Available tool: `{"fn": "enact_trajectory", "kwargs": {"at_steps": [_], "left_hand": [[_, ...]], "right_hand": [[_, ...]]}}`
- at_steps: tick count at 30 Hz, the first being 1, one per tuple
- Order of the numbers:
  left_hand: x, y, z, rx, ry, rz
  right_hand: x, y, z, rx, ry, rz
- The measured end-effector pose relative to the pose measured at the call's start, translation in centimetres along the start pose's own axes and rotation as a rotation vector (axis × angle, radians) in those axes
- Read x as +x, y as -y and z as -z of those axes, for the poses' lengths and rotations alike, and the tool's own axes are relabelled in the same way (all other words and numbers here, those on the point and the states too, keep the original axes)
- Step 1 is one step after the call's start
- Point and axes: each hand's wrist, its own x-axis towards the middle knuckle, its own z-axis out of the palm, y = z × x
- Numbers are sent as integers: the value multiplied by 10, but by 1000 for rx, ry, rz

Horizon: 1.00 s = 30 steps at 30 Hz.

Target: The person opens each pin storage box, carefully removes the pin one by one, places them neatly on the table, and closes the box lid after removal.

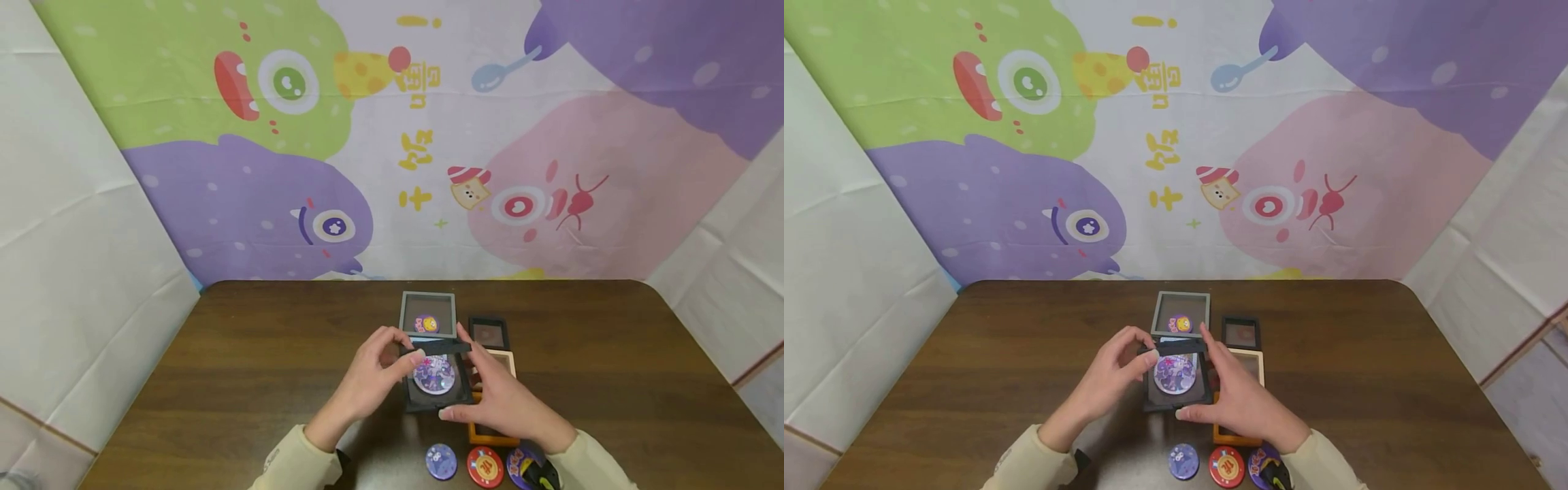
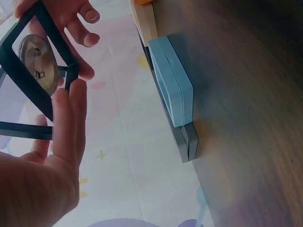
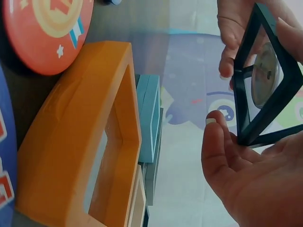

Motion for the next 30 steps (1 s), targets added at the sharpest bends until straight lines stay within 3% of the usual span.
{"fn": "enact_trajectory", "kwargs": {"at_steps": [8,16,19,23,26,30], "left_hand": [[2,1,1,19,-23,55],[4,1,1,67,-77,69],[4,1,1,95,-103,78],[3,1,0,138,-119,107],[2,1,-3,153,-109,126],[0,2,-7,133,-69,133]], "right_hand": [[0,2,0,-72,4,-4],[0,3,1,-103,-11,11],[1,5,3,-132,-58,-11],[2,7,3,-161,-191,-16],[2,8,3,-181,-267,21],[2,9,0,-198,-275,106]]}}
